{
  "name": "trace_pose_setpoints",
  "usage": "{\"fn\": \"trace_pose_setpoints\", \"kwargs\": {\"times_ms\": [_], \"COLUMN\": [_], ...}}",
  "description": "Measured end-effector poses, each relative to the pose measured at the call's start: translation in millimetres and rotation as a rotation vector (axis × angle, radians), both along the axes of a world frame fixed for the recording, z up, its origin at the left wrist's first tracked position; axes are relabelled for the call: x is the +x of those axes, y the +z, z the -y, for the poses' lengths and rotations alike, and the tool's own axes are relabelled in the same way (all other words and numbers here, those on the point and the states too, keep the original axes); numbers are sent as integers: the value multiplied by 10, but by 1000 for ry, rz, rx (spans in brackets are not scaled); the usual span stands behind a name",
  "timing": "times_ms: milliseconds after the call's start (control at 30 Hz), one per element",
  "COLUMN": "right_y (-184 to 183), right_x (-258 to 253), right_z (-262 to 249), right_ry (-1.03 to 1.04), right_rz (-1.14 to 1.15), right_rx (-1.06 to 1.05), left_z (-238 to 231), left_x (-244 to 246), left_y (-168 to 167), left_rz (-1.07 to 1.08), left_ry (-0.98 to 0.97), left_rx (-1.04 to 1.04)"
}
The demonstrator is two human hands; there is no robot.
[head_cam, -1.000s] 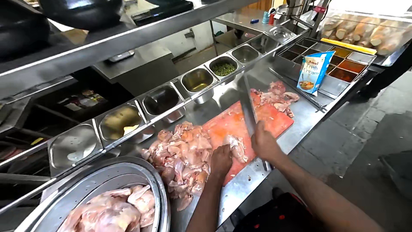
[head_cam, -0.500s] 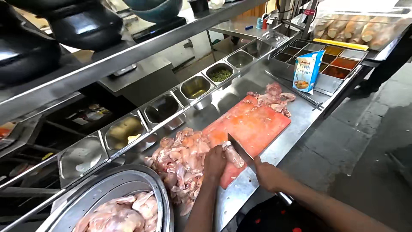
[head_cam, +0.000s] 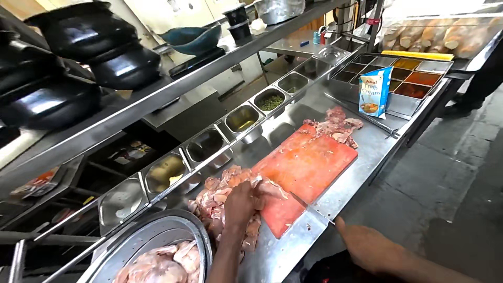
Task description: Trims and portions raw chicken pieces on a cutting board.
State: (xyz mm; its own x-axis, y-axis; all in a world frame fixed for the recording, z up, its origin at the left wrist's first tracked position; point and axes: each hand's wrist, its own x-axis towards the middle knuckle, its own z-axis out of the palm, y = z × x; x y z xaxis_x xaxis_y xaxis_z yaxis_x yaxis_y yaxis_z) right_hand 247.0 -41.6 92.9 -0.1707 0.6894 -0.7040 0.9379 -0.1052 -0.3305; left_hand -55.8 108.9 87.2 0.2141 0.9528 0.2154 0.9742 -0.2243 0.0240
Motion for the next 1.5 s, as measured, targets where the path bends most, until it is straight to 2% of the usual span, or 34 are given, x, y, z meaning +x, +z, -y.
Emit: {"fn": "trace_pose_setpoints", "kwargs": {"times_ms": [167, 267, 400, 467, 533, 600, 633, 733, 800, 900, 967, 1033, 1100, 1267, 1367, 1500], "right_y": [189, 225, 189, 118, 28, -70, -102, -220, -272, -297, -284, -277, -282, -302, -327, -399], "right_x": [307, 404, 618, 742, 850, 936, 973, 1026, 979, 871, 817, 795, 771, 699, 684, 730], "right_z": [-369, -456, -439, -383, -324, -242, -206, -132, -111, -146, -176, -195, -236, -308, -312, -302], "right_ry": [-61, -207, -451, -541, -612, -666, -686, -710, -718, -717, -703, -671, -638, -575, -579, -676], "right_rz": [-130, -202, -374, -442, -482, -498, -499, -514, -528, -538, -532, -528, -524, -506, -515, -578], "right_rx": [87, 199, 210, 224, 232, 246, 248, 235, 209, 164, 144, 135, 143, 125, 118, 160], "left_z": [57, 102, 37, -85, -322, -568, -643, -676, -572, -417, -379, -378, -401, -492, -501, -578], "left_x": [-52, 79, 354, 620, 914, 1095, 1139, 1180, 1246, 1407, 1438, 1402, 1298, 701, 525, 684], "left_y": [23, 27, 185, 206, 176, -47, -185, -560, -816, -1097, -1199, -1167, -995, -783, -616, -393], "left_rz": [37, 144, 149, 150, 101, 33, 49, 305, 417, 379, 354, 367, 367, 389, 407, 532], "left_ry": [-138, -202, -284, -252, -181, -199, -213, -191, -100, 71, 66, 29, 48, 14, -157, -405], "left_rx": [92, 138, 58, -50, -313, -537, -576, -452, -315, -100, 2, -5, -120, -285, -167, 19]}}
